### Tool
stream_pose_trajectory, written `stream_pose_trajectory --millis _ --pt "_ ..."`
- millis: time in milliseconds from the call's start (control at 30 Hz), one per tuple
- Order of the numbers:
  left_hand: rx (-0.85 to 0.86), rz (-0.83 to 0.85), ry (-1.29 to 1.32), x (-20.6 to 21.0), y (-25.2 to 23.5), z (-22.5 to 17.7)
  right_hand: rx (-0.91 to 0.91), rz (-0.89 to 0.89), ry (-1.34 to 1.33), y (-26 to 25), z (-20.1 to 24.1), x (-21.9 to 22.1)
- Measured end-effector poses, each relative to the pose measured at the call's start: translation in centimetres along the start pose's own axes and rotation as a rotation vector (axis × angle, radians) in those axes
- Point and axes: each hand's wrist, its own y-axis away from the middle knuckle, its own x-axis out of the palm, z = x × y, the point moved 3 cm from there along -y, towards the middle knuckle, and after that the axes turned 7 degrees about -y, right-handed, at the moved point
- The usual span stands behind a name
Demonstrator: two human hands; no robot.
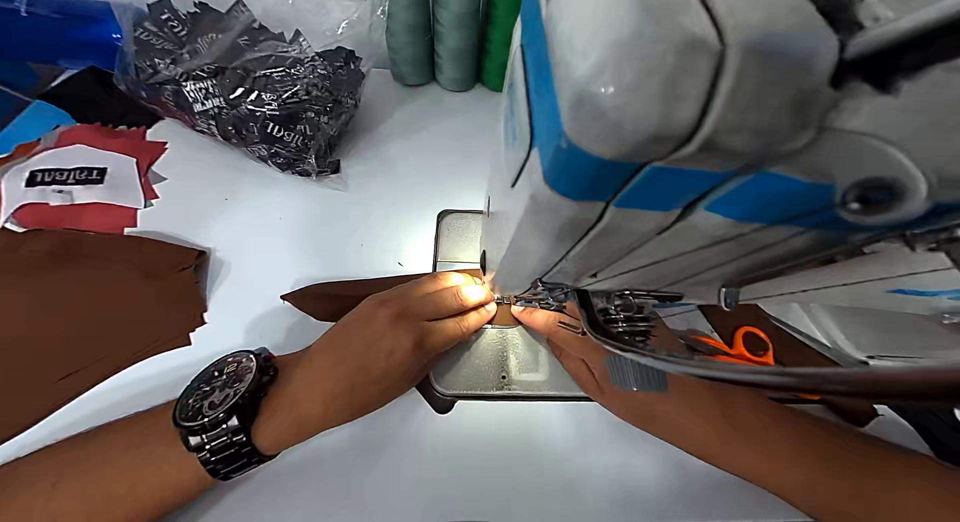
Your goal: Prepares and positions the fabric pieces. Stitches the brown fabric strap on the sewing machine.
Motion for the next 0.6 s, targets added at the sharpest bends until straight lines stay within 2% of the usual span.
stream_pose_trajectory --millis 267,600 --pt "-0.009 0.023 -0.021 -0.1 0.1 -0.2 -0.039 -0.027 0.018 0.5 -0.7 1.0" --pt "-0.013 0.003 -0.029 0.0 0.1 -0.3 -0.034 -0.019 0.026 0.1 -0.1 0.0"
